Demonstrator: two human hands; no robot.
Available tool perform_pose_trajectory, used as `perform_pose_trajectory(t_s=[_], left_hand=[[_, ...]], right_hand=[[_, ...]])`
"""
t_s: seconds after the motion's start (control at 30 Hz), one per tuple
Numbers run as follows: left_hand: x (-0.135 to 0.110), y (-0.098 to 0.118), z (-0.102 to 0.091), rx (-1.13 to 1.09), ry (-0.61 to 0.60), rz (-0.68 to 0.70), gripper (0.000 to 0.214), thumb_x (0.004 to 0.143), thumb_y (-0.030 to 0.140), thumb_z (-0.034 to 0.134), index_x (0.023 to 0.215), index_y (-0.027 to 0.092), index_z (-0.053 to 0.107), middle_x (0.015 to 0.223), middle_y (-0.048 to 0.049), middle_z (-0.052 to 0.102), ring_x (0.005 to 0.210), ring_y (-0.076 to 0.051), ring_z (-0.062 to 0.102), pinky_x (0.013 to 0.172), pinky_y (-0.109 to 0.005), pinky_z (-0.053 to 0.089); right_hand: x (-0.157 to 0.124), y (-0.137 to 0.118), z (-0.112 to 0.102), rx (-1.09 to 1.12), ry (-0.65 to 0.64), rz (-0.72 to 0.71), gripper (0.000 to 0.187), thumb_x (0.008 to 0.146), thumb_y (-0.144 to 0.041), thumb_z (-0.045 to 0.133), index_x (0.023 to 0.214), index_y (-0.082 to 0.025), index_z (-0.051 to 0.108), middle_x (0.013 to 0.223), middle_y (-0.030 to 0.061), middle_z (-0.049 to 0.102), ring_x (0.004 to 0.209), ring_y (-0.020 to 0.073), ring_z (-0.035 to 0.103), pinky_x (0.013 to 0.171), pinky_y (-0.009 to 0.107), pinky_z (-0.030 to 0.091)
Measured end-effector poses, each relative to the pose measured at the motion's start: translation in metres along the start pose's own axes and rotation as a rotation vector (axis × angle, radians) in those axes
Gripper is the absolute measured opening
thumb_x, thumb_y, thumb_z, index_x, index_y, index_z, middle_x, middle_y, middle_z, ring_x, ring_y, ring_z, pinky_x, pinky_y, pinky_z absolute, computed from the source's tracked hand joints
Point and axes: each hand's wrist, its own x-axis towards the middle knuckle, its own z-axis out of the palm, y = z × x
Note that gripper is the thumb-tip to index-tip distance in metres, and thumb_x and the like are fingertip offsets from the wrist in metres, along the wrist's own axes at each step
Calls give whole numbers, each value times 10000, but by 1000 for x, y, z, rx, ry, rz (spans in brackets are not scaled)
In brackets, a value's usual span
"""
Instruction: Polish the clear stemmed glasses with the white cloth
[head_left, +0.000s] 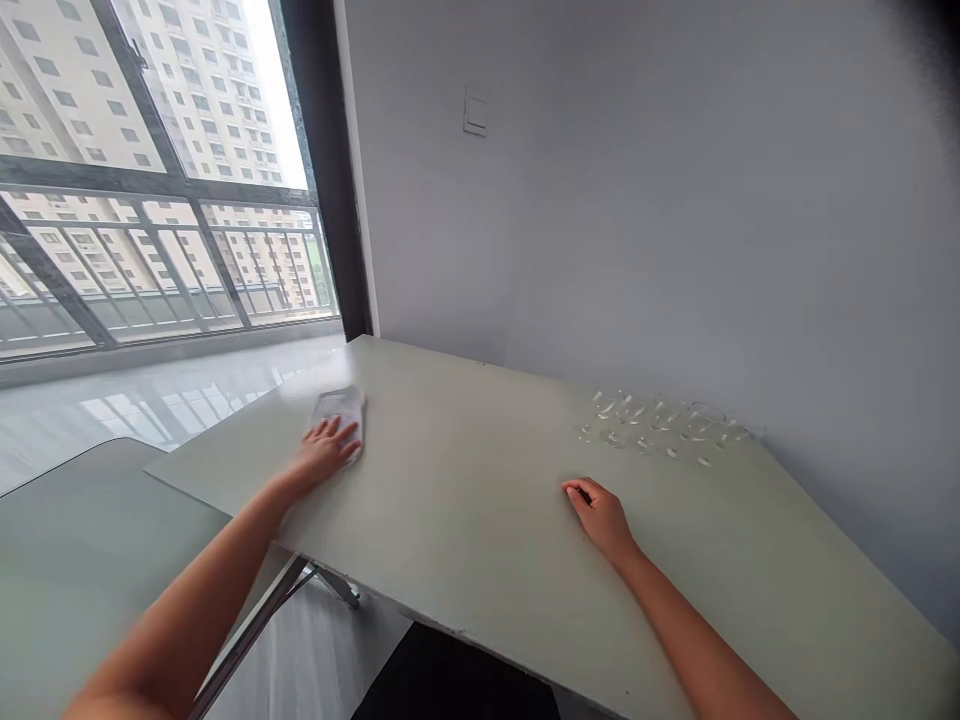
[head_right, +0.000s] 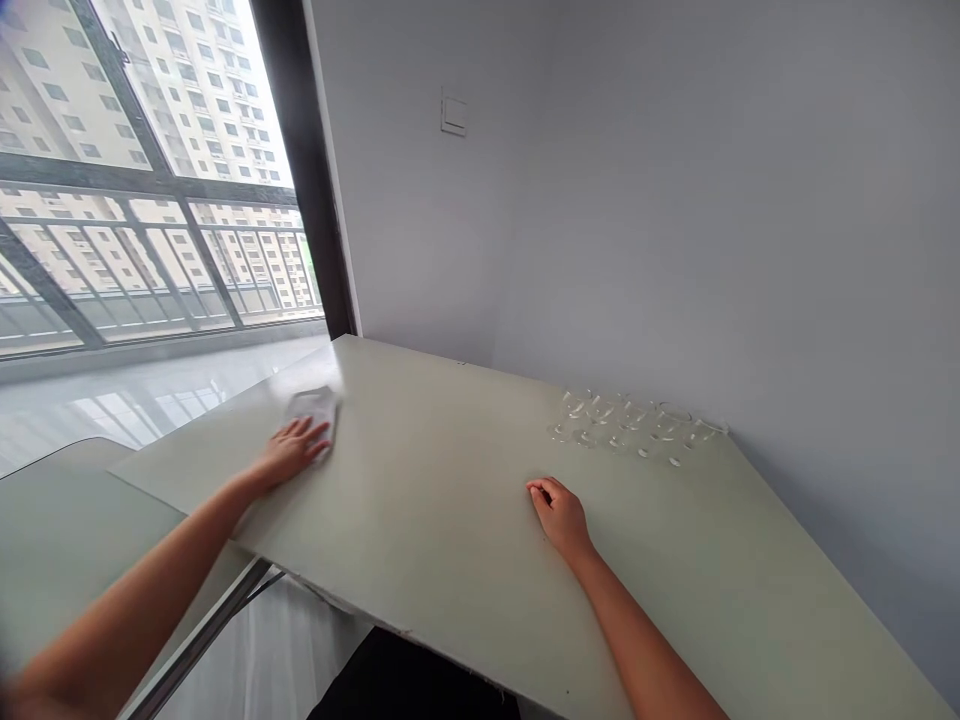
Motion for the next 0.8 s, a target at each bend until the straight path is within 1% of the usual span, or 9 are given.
perform_pose_trajectory(t_s=[0.07, 0.1, 0.13, 0.2, 0.3, 0.43, 0.6, 0.7, 0.8], left_hand=[[4, -44, -4, 45, 3, -226, 592, 837, 540, 270, 1336, 227, 333, 1430, -118, 240, 1296, -359, 192, 1002, -496, 187], [2, -57, -6, 44, 9, -307, 618, 830, 565, 252, 1340, 223, 321, 1432, -130, 229, 1292, -375, 185, 987, -506, 198], [-2, -63, -6, 42, 10, -371, 631, 827, 575, 238, 1345, 221, 308, 1432, -147, 218, 1287, -393, 183, 973, -523, 202], [-12, -54, -4, 48, 19, -419, 631, 832, 565, 222, 1348, 211, 301, 1423, -185, 213, 1280, -416, 181, 953, -552, 194], [-33, 0, 5, 84, 62, -315, 588, 851, 508, 231, 1332, 189, 338, 1398, -217, 251, 1279, -421, 186, 953, -567, 174], [-66, 99, 20, 94, 152, 18, 525, 853, 447, 305, 1298, 184, 399, 1371, -189, 322, 1276, -382, 230, 989, -543, 164], [-112, 213, 28, -101, 229, 401, 426, 826, 344, 435, 1232, 219, 463, 1346, -137, 373, 1275, -339, 262, 1008, -526, 201], [-130, 255, 25, -378, 315, 501, 327, 831, 178, 398, 1134, 228, 510, 1319, -97, 381, 1241, -252, 334, 987, -435, 311], [-138, 265, 22, -690, 542, 420, 286, 823, 97, 367, 1029, 214, 526, 1181, -93, 435, 1101, -190, 449, 901, -358, 401]], right_hand=[[0, 0, 1, -2, 12, 1, 276, 807, -336, 382, 812, -210, 628, 885, 32, 640, 802, 183, 575, 720, 309, 426], [1, -1, 1, -3, 15, 0, 276, 807, -332, 379, 809, -210, 627, 887, 32, 640, 804, 183, 573, 719, 308, 424], [1, -2, 1, -3, 15, -2, 277, 807, -330, 377, 807, -210, 627, 886, 32, 639, 799, 181, 573, 715, 307, 423], [1, -3, 0, 1, 13, 1, 277, 804, -326, 377, 810, -209, 627, 885, 32, 639, 779, 176, 574, 702, 303, 423], [0, -4, 0, 16, 28, 9, 271, 793, -319, 386, 806, -205, 632, 879, 30, 639, 759, 169, 574, 690, 297, 422], [0, -4, -1, 47, 62, 7, 263, 777, -309, 402, 776, -197, 640, 827, 32, 642, 729, 167, 568, 673, 294, 421], [-3, -20, -1, 64, 179, 25, 291, 815, -310, 367, 835, -178, 625, 880, 63, 624, 734, 169, 561, 648, 298, 443], [-8, -49, 6, 63, 198, -138, 296, 846, -276, 347, 913, -179, 618, 1003, 87, 596, 925, 181, 547, 785, 312, 448], [-15, -80, 25, -77, 12, -247, 356, 865, -267, 336, 1118, -149, 557, 1242, 121, 487, 1156, 205, 432, 963, 355, 352]])
